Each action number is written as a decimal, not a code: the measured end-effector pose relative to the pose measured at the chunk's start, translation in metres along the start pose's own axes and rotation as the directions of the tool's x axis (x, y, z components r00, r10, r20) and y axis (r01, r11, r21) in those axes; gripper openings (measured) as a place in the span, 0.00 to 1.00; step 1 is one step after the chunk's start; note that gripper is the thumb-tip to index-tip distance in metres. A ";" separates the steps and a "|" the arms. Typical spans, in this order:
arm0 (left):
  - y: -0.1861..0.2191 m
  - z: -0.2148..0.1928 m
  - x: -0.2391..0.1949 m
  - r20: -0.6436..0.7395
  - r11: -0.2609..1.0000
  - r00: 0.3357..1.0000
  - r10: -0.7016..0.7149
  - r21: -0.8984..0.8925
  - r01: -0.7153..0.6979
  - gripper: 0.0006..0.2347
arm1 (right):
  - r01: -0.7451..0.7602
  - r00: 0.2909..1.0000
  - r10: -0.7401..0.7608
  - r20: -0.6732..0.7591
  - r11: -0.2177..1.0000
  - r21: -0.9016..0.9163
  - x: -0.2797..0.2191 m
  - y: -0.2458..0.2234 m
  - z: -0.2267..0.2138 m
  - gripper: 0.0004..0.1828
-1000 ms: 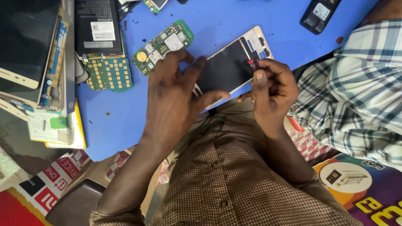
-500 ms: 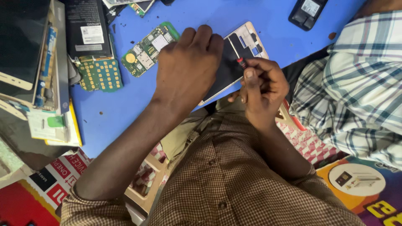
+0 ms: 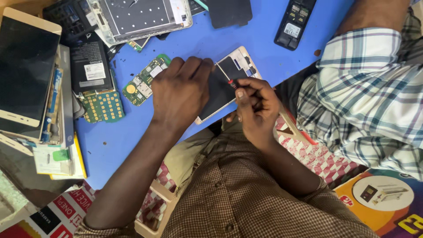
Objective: The person uses a screwdriver to pry and separate the screen assembly from the frame of a white smartphone. They work along the edges and corners, gradually lifting the display while holding the device with the other hand.
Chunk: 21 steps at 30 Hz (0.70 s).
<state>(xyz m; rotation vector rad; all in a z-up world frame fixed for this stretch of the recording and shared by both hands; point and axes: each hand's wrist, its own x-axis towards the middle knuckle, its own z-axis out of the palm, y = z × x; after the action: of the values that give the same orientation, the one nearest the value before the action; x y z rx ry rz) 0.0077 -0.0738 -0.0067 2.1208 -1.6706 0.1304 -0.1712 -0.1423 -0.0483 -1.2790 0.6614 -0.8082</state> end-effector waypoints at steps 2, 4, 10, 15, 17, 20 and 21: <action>-0.002 0.001 0.001 -0.012 1.000 1.000 0.022 -0.007 -0.022 0.10 | -0.007 1.000 0.007 -0.002 1.000 -0.015 0.002 -0.002 0.000 0.11; -0.002 0.002 0.000 -0.054 0.999 0.998 0.036 0.027 -0.035 0.11 | -0.007 1.000 0.007 -0.003 1.000 -0.022 0.002 -0.003 0.001 0.11; -0.002 0.004 0.005 -0.104 0.998 0.993 0.052 0.040 -0.048 0.06 | -0.013 1.000 0.013 -0.012 1.000 -0.016 0.004 -0.002 0.000 0.12; -0.011 0.002 0.000 -0.120 0.983 0.987 -0.107 -0.163 0.087 0.01 | -0.017 1.000 0.017 -0.005 1.000 0.008 0.004 -0.004 0.000 0.12; -0.015 0.000 0.001 -0.113 0.957 0.973 -0.200 -0.235 0.169 0.00 | -0.028 0.999 0.025 0.028 0.994 0.108 0.007 -0.009 -0.005 0.14; -0.018 -0.011 0.002 0.030 0.941 0.967 -0.253 -0.223 0.254 0.11 | -0.023 0.999 0.015 0.049 0.987 0.158 0.011 -0.016 -0.020 0.12; -0.016 -0.016 0.003 0.033 0.954 0.979 -0.201 -0.221 0.203 0.12 | -0.015 0.999 0.007 0.050 0.987 0.157 0.013 -0.019 -0.026 0.11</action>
<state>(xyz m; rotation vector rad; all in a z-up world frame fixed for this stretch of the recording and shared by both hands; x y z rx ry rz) 0.0268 -0.0678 0.0043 2.1057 -1.3899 -0.1253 -0.1881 -0.1694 -0.0343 -1.1475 0.5532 -0.8016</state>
